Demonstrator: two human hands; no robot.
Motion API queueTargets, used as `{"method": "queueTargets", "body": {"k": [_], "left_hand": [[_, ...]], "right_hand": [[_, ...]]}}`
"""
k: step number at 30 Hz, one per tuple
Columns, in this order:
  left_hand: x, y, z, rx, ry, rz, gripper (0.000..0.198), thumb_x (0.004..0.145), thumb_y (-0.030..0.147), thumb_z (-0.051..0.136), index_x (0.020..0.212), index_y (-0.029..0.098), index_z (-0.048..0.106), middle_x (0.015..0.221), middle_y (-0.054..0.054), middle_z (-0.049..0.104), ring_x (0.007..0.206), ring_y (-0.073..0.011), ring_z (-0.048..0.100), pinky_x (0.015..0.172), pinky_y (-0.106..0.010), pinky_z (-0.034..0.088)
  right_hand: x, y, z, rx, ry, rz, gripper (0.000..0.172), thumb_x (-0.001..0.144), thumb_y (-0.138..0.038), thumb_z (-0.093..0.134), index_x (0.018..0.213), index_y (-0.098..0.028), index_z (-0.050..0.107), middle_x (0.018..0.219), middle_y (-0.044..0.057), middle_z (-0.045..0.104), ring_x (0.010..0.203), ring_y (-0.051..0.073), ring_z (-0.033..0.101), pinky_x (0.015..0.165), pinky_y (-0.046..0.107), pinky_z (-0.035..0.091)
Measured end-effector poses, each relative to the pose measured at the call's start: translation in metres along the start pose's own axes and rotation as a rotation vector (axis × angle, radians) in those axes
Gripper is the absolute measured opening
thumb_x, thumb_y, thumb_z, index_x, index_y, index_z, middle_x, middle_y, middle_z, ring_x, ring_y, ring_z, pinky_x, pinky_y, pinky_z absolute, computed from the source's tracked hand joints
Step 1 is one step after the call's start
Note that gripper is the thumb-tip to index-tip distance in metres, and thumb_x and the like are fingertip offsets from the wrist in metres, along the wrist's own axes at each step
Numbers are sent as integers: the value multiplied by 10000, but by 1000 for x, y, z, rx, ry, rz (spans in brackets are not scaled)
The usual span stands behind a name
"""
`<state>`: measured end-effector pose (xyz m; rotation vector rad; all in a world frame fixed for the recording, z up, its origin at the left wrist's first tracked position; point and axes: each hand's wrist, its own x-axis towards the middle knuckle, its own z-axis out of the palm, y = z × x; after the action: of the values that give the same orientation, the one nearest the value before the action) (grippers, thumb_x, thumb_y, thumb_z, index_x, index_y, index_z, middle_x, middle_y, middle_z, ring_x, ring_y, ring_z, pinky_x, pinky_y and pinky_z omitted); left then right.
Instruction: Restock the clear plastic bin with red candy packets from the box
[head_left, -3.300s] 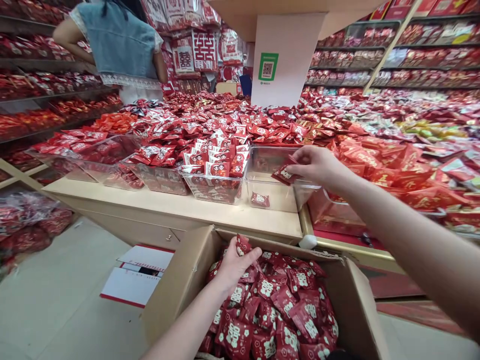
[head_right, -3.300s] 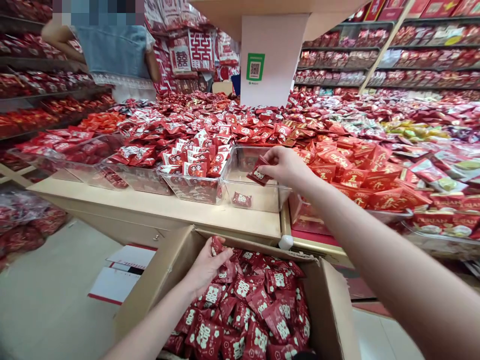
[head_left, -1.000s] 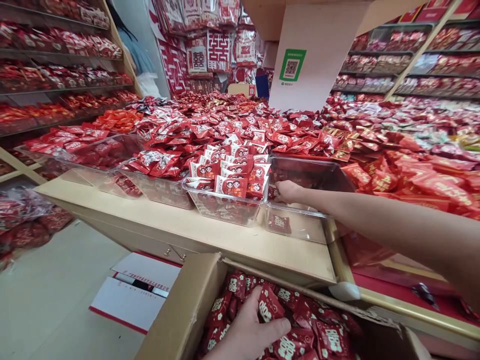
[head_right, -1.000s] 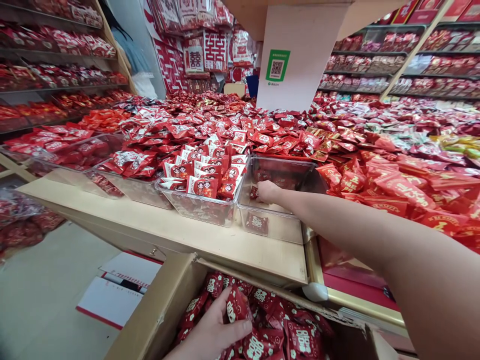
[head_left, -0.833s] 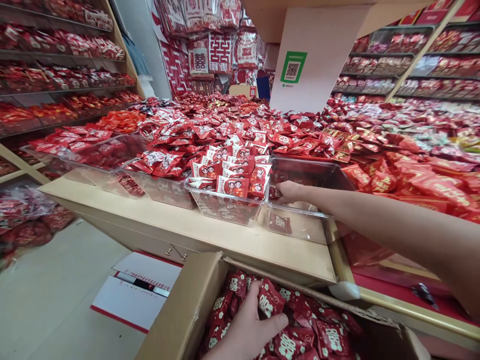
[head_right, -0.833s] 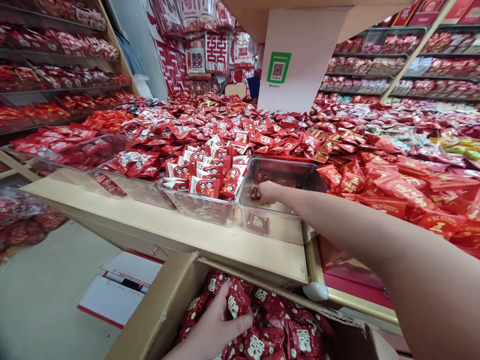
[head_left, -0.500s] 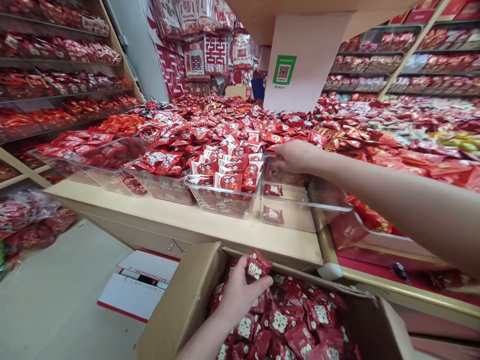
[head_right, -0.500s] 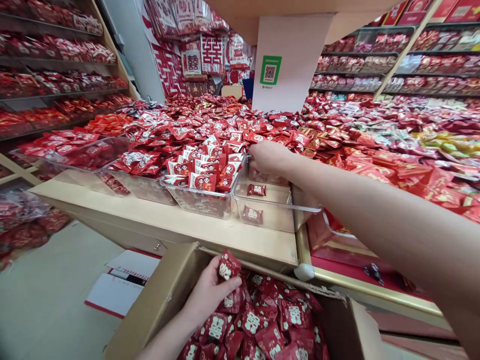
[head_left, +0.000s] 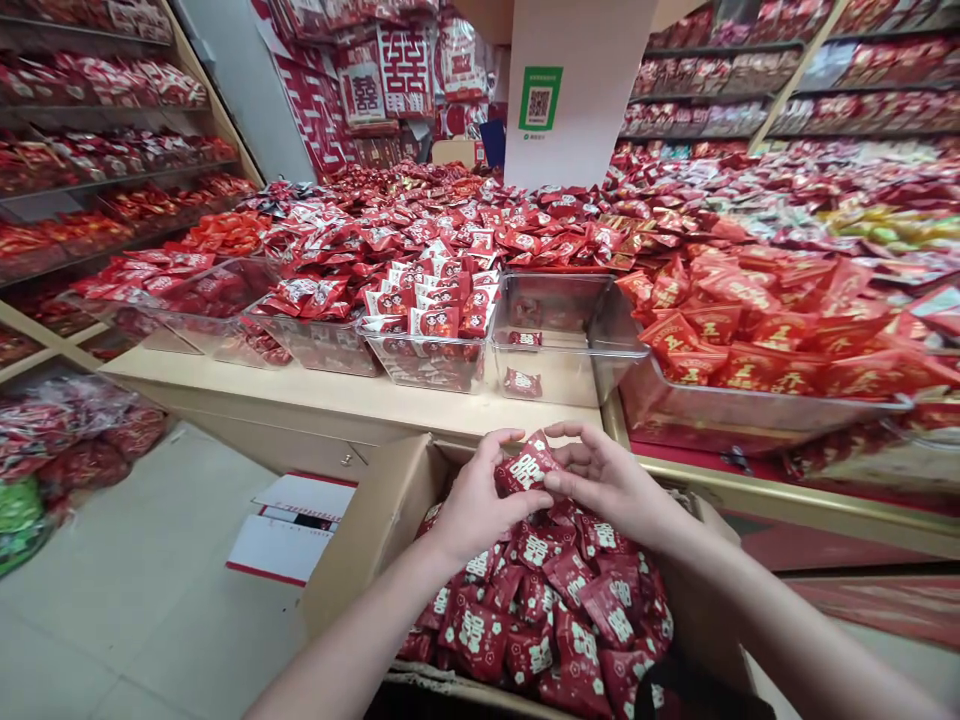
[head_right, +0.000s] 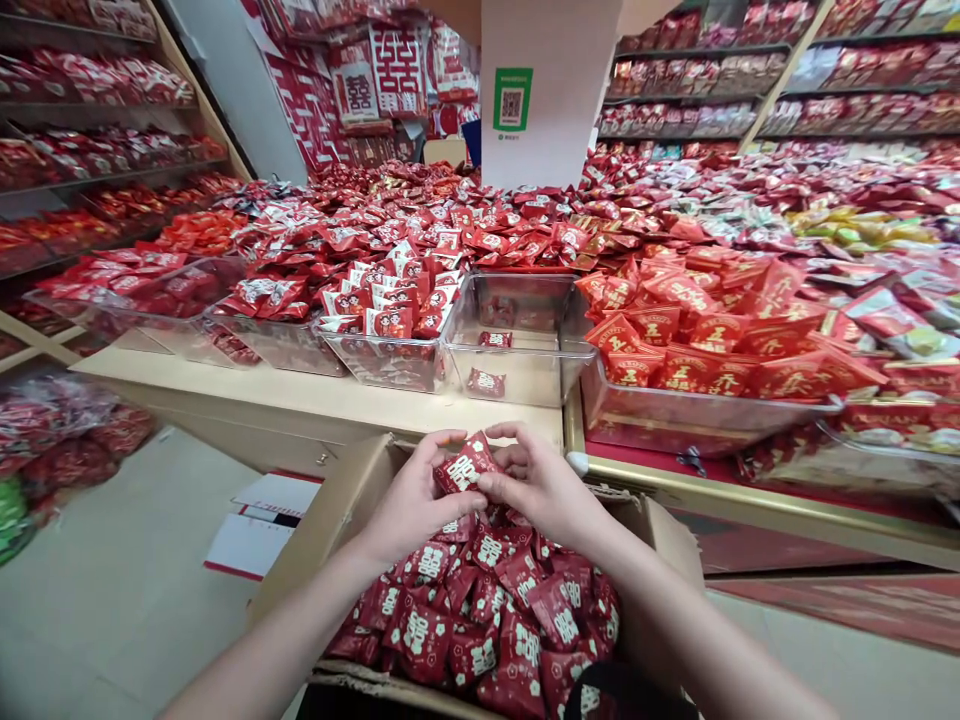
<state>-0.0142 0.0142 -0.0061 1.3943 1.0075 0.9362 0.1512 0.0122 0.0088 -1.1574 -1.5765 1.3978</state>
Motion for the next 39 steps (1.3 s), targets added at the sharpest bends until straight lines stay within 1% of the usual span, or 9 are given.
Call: {"method": "queueTargets", "body": {"k": [6, 9, 13, 16, 20, 21, 27, 33, 39], "left_hand": [[-2, 7, 8, -209, -158, -26, 292, 743, 246, 559, 1026, 176, 555, 1020, -51, 610, 958, -185, 535, 874, -316, 387], [-2, 10, 17, -501, 17, -87, 267, 755, 263, 549, 1008, 177, 558, 1002, -48, 625, 912, -171, 565, 844, -309, 410], [2, 26, 18, -714, 172, -65, 228, 761, 305, 537, 931, 162, 586, 948, -55, 641, 895, -173, 577, 789, -278, 439], [12, 35, -3, -516, 115, 31, 308, 806, 356, 450, 1067, 210, 524, 1080, -59, 575, 902, -173, 571, 751, -283, 454], [49, 13, -53, 394, 238, 185, 263, 790, 339, 455, 979, 192, 565, 1060, -67, 554, 858, -157, 551, 698, -248, 431], [61, 3, -66, 644, 262, 191, 262, 809, 333, 405, 936, 176, 573, 960, -64, 584, 785, -143, 551, 667, -244, 421], [111, -42, -102, 852, 119, 169, 230, 735, 357, 485, 631, 200, 617, 518, 33, 548, 500, -103, 472, 513, -203, 334], [113, -48, -102, 939, 143, 123, 211, 723, 377, 483, 702, 231, 634, 604, 25, 608, 534, -107, 502, 512, -196, 319], [111, -50, -100, 981, 154, 124, 244, 764, 387, 424, 742, 245, 621, 632, 24, 619, 566, -119, 523, 542, -207, 330]], "right_hand": [[-5, -4, 1, -148, 137, -75, 192, 763, -296, 494, 912, -177, 525, 852, 44, 594, 774, 141, 559, 712, 285, 457], [-2, -12, 12, -332, 264, -170, 256, 761, -238, 481, 1015, -200, 470, 960, 57, 562, 827, 145, 546, 731, 294, 451], [9, -40, 24, -655, 200, -348, 156, 724, -185, 507, 880, -191, 499, 861, 41, 566, 814, 149, 522, 715, 282, 430], [34, -71, 6, -825, 300, -389, 76, 716, -178, 489, 790, -181, 506, 752, 24, 566, 689, 128, 518, 614, 239, 413], [100, -96, -50, -1088, 399, -218, 156, 659, -167, 517, 814, -166, 538, 729, 22, 587, 643, 127, 519, 557, 217, 378], [121, -94, -63, -1153, 341, -136, 178, 638, -148, 524, 813, -162, 550, 741, 24, 595, 647, 128, 522, 549, 211, 373], [215, -45, -87, -1376, -271, 173, 314, 546, -136, 597, 854, -182, 569, 830, 19, 618, 683, 134, 545, 502, 185, 364], [234, -21, -75, -1632, -352, 98, 235, 589, -195, 592, 817, -140, 588, 847, 97, 616, 786, 213, 569, 598, 245, 400], [233, -10, -68, -1629, -453, 72, 224, 638, -141, 541, 852, -128, 603, 850, 117, 623, 766, 212, 582, 603, 254, 399]]}}
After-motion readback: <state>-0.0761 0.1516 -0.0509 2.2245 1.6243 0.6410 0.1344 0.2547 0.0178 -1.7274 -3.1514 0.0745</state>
